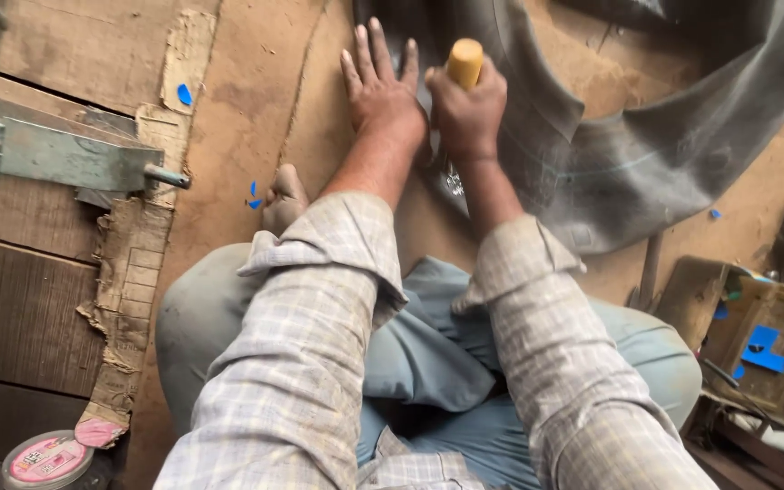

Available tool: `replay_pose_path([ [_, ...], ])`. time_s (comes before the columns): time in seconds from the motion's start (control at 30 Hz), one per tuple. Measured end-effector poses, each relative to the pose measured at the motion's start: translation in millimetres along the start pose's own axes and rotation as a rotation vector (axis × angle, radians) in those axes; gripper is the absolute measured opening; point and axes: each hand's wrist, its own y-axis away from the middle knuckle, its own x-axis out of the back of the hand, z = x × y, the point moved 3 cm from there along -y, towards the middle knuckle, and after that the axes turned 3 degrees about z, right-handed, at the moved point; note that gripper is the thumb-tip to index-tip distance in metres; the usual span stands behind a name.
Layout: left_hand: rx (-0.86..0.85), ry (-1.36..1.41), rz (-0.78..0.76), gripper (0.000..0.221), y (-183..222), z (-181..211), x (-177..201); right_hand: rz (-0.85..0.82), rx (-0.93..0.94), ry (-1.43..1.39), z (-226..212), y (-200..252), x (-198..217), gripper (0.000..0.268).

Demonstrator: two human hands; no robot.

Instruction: The person sits on the floor with a rubber tire inner tube. They mark the tube with a yellow marker, press a patch onto the puncture area, and use a red electric grinder to buff the rubber surface around the patch, repositioning the tube as they work.

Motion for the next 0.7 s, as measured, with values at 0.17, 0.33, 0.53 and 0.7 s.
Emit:
replay_pose_path([
  [0.17,-0.032,0.151,0.577,0.14,-14,0,-11,-0.009,-0.024,0.055,1,1,-3,0.023],
  [0.33,-0.046,0.109,-0.083,0.128,0,-4,1,0.041,-0.026,-0.011,6,-6,-5,0.023],
  [0.53,-0.031,0.039,0.008,0.122,-3,-2,-8,0.045,-0.06,0.02,9,-4,2,0.023],
  [0.7,-0.021,-0.019,0.011,0.132,-13,-1,-12,0.164,-0.21,-0.068,9,8,11,0.02],
])
